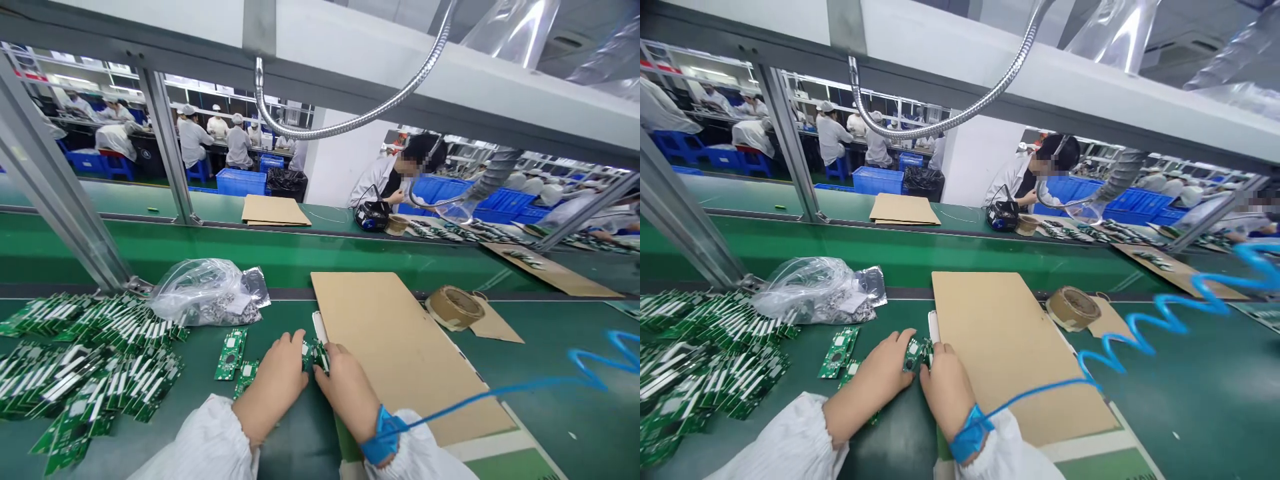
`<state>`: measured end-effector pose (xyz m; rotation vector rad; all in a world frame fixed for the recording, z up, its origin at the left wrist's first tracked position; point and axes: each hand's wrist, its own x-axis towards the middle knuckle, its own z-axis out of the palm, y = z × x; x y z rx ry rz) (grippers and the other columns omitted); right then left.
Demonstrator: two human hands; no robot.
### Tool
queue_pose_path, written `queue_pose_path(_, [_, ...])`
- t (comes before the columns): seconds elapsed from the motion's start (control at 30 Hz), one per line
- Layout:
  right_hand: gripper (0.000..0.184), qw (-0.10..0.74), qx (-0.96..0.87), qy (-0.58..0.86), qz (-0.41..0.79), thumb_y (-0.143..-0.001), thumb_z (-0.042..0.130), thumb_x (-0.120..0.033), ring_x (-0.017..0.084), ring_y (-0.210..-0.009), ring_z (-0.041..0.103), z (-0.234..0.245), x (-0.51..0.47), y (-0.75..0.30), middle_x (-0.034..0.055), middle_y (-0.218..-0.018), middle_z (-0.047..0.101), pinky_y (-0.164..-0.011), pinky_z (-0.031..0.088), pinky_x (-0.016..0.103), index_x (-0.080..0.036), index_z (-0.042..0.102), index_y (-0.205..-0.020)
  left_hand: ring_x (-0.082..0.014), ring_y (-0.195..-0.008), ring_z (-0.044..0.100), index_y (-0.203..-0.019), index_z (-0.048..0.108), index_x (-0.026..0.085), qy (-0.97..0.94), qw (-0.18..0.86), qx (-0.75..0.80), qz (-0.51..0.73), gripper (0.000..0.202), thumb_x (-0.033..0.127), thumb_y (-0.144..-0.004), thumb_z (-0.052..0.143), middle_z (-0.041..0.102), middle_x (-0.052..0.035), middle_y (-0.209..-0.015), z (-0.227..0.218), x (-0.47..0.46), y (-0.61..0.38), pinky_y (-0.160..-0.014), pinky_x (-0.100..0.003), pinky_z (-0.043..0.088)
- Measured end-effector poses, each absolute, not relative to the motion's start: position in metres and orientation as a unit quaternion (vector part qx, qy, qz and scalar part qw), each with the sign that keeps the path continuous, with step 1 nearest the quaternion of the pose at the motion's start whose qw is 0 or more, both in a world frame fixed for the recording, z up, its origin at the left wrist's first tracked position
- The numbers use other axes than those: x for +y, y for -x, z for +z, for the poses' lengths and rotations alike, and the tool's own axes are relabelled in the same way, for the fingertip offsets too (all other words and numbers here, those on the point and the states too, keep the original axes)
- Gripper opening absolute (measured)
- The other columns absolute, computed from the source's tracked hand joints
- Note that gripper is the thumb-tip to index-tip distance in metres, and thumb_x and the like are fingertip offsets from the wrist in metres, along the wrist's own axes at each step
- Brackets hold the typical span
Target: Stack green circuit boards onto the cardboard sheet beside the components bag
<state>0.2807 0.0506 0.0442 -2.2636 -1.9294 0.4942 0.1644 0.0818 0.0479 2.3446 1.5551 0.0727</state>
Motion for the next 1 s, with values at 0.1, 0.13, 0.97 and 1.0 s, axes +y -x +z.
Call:
queue_pose_path(0.1, [0.021, 0.080, -0.628, 0.758, 0.156, -0.088, 0.053, -0.025, 0.017, -0.092, 0.059, 0.041, 0.047, -0.282, 0.0050, -0.104, 0.061, -0.081, 0.049, 0.037, -0.016, 0.056, -0.106, -0.0206, -0.091, 0.061, -0.119, 0.048, 0.018, -0.817, 0.174, 0.549, 0.037, 0.037, 0.028, -0.084, 0.056, 0.059, -0.0075, -0.113, 0.046, 0.082, -0.167, -0.077, -0.041, 0.052])
queue_pose_path(0.13, [0.021, 0.086, -0.626, 0.759, 0.155, -0.088, 0.053, -0.026, 0.017, -0.093, 0.059, 0.041, 0.046, -0.283, 0.0050, -0.103, 0.061, -0.081, 0.049, 0.037, -0.015, 0.056, -0.106, -0.0203, -0.091, 0.061, -0.117, 0.050, 0.017, -0.815, 0.178, 0.551, 0.041, 0.035, 0.028, -0.084, 0.057, 0.059, -0.0073, -0.112, 0.045, 0.082, -0.167, -0.075, -0.040, 0.052])
queue_pose_path(0.97, [0.013, 0.331, -0.600, 0.681, 0.257, -0.085, 0.057, -0.022, 0.014, -0.081, 0.061, 0.035, 0.047, -0.300, 0.0009, -0.088, 0.063, -0.074, 0.050, 0.034, -0.014, 0.058, -0.095, -0.0176, -0.086, 0.064, -0.116, 0.051, 0.017, -0.669, 0.501, 0.509, 0.206, 0.031, 0.021, -0.086, 0.055, 0.060, -0.0068, -0.111, 0.047, 0.097, -0.154, -0.071, -0.036, 0.056])
queue_pose_path(1.0, [0.013, 0.344, -0.594, 0.678, 0.262, -0.085, 0.056, -0.022, 0.014, -0.078, 0.061, 0.034, 0.047, -0.298, 0.0008, -0.087, 0.063, -0.072, 0.051, 0.033, -0.014, 0.058, -0.096, -0.0177, -0.086, 0.064, -0.113, 0.053, 0.016, -0.665, 0.512, 0.502, 0.209, 0.028, 0.021, -0.086, 0.055, 0.061, -0.0065, -0.109, 0.047, 0.095, -0.157, -0.071, -0.036, 0.055])
